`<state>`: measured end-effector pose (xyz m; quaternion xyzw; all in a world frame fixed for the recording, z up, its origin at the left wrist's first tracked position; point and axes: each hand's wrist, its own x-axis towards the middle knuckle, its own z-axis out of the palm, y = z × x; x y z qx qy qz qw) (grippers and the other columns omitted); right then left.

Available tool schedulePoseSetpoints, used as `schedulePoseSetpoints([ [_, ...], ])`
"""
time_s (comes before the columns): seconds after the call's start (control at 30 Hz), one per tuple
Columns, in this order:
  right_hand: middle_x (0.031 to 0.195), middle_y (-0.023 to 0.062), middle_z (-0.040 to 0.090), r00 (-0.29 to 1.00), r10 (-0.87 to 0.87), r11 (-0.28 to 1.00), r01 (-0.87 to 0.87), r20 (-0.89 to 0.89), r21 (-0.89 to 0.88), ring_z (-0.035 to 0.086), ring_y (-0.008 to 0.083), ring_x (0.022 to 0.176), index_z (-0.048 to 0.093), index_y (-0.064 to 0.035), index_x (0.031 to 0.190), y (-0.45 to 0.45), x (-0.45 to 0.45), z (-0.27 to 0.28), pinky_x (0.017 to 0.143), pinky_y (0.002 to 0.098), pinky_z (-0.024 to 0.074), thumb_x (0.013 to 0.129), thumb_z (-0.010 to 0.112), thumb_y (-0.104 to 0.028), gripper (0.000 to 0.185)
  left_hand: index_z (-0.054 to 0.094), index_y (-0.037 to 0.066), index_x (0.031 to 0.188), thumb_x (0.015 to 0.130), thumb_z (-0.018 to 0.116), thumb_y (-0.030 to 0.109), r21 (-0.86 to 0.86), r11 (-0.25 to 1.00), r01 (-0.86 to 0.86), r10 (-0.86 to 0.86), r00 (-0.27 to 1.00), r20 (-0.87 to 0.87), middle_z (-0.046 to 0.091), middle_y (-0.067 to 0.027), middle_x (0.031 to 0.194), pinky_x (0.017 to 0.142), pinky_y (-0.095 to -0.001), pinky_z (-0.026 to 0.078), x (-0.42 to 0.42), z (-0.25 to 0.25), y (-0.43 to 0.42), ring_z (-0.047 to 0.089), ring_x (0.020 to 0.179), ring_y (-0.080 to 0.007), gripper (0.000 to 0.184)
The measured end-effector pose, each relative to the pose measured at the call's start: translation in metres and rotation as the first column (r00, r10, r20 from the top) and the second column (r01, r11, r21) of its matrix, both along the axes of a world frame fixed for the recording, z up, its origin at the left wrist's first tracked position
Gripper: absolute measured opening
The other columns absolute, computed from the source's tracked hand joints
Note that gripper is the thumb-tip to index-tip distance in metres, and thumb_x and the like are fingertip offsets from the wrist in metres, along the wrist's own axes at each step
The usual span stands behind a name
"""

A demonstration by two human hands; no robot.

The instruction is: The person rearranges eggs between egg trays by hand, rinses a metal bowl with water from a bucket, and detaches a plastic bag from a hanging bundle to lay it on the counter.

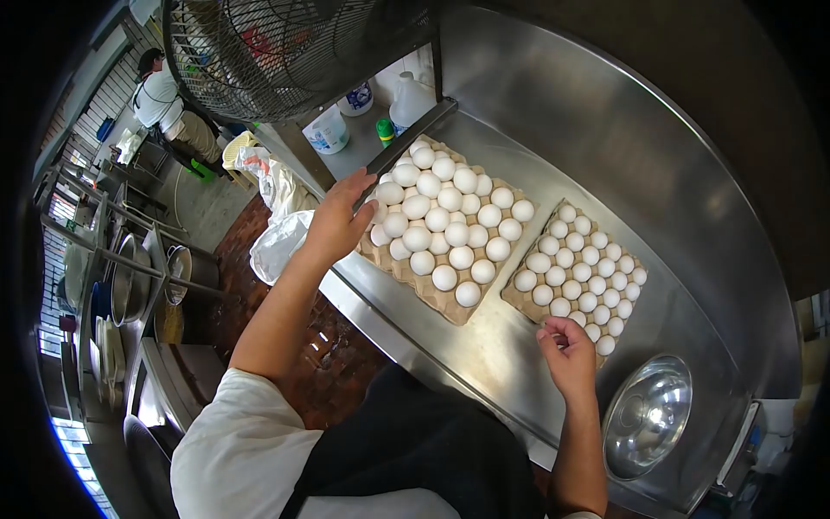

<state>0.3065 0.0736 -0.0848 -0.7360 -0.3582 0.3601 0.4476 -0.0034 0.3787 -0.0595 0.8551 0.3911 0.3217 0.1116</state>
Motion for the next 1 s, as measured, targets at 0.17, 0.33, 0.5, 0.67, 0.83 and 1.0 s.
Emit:
schedulePoseSetpoints([
  [0.17, 0.095, 0.0012, 0.066, 1.0, -0.012, 1.0, 0.012, -0.02, 0.007, 0.058, 0.006, 0.079, 0.065, 0.0009, 0.115, -0.001, -0.002, -0.001, 0.069, 0.0211, 0.0477, 0.091, 0.072, -0.01, 0.027, 0.066, 0.004, 0.116, 0.083, 0.073, 0.017, -0.037, 0.998, -0.05, 0.056, 0.983, 0.174, 0.066, -0.0181, 0.119, 0.099, -0.0446, 0.048, -0.006, 0.003, -0.051, 0.061, 0.111, -0.0385, 0.036],
  [0.33, 0.096, 0.0027, 0.067, 1.0, 0.001, 1.0, -0.001, 0.004, 0.015, 0.058, 0.0071, 0.078, 0.066, 0.0009, 0.115, -0.004, 0.001, -0.016, 0.065, 0.0221, 0.0483, 0.09, 0.073, -0.013, 0.029, 0.067, 0.006, 0.115, 0.078, 0.078, 0.013, -0.139, 0.932, 0.334, -0.324, 0.942, 0.088, 0.067, -0.0144, 0.116, 0.093, -0.0437, 0.052, 0.011, -0.029, -0.141, 0.064, 0.107, -0.0358, 0.039],
  [0.5, 0.096, 0.0032, 0.068, 0.999, 0.033, 0.999, -0.033, 0.003, 0.024, 0.059, 0.0076, 0.079, 0.067, -0.0002, 0.113, 0.007, -0.006, -0.016, 0.066, 0.0228, 0.0489, 0.089, 0.074, -0.015, 0.028, 0.057, 0.008, 0.133, 0.083, 0.075, 0.023, -0.291, 0.868, 0.402, -0.415, 0.91, 0.02, 0.055, -0.0168, 0.14, 0.098, -0.0434, 0.05, 0.04, -0.04, -0.173, 0.061, 0.113, -0.0369, 0.055],
  [0.67, 0.097, 0.0037, 0.069, 0.998, 0.051, 0.998, -0.052, 0.02, 0.019, 0.06, 0.008, 0.079, 0.067, -0.0004, 0.113, 0.01, -0.011, -0.012, 0.066, 0.0229, 0.049, 0.088, 0.074, -0.016, 0.03, 0.046, 0.01, 0.144, 0.085, 0.073, 0.027, -0.339, 0.86, 0.382, -0.427, 0.902, -0.067, 0.037, -0.0169, 0.156, 0.099, -0.044, 0.05, 0.05, -0.042, -0.176, 0.059, 0.116, -0.0386, 0.068],
  [0.83, 0.099, 0.004, 0.069, 0.998, 0.056, 0.998, -0.056, 0.027, 0.006, 0.059, 0.0083, 0.08, 0.067, -0.0008, 0.114, 0.0, -0.005, -0.018, 0.067, 0.0236, 0.0494, 0.088, 0.075, -0.016, 0.031, 0.043, 0.009, 0.146, 0.084, 0.074, 0.027, -0.367, 0.85, 0.378, -0.431, 0.9, -0.07, 0.034, -0.0171, 0.158, 0.099, -0.0449, 0.05, 0.048, -0.042, -0.174, 0.058, 0.118, -0.0407, 0.071],
  [1.0, 0.1, 0.0039, 0.069, 0.999, 0.035, 0.999, -0.034, 0.015, -0.019, 0.059, 0.0086, 0.08, 0.068, -0.0008, 0.114, -0.006, -0.004, -0.02, 0.067, 0.0238, 0.0495, 0.088, 0.075, -0.016, 0.031, 0.043, 0.009, 0.146, 0.085, 0.074, 0.028, -0.378, 0.847, 0.375, -0.425, 0.904, -0.056, 0.033, -0.0189, 0.158, 0.099, -0.0457, 0.049, 0.048, -0.044, -0.174, 0.057, 0.118, -0.0415, 0.071],
])
